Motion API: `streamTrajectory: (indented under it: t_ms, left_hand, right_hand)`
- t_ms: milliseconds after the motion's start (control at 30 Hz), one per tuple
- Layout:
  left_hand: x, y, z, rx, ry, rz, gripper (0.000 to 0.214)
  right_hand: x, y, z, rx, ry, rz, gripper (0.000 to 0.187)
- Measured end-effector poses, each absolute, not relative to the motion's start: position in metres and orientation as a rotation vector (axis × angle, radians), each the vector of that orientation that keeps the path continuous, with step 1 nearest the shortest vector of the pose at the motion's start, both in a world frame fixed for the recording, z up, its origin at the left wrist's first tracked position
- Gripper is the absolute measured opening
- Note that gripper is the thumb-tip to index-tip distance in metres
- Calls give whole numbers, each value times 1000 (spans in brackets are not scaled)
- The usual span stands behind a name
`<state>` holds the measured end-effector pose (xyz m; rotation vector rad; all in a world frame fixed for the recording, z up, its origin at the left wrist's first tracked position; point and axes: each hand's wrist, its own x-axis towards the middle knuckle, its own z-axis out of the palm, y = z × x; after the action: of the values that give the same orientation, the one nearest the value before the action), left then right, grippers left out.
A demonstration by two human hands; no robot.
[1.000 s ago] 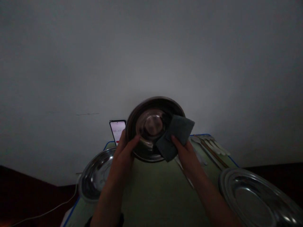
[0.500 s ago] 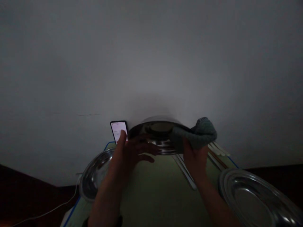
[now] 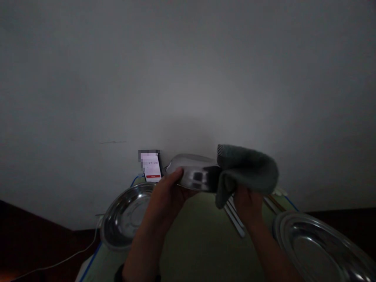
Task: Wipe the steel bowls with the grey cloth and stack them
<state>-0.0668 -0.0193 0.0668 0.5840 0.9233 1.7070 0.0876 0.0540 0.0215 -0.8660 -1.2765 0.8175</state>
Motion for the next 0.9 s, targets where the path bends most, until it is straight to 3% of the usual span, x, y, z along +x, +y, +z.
streamTrajectory:
  t_ms: [133, 267, 433, 567, 733, 900]
  left_hand:
    - [-65, -26, 65, 741, 1205, 1632, 10]
    - [-65, -24, 59, 1276, 1608, 1436, 14]
    - [-68, -22, 54, 1512, 1737, 1253, 22]
    - [-69, -24, 58, 1498, 1802, 1217, 30]
    - [-69, -25, 61, 1489, 1761, 1319, 32]
    - [-72, -25, 62, 1474, 1669, 1412, 27]
  right_hand:
    - [100, 52, 30, -1067, -1214, 624, 30]
    - [112, 58, 25, -1127, -1264, 440, 40]
    - [118, 61, 16, -1157, -1330, 220, 53]
    - [116, 57, 22, -1188, -1397, 81, 40]
    - [102, 50, 31, -779, -1797, 388, 40]
    - [89, 39, 29, -610, -2359, 668, 63]
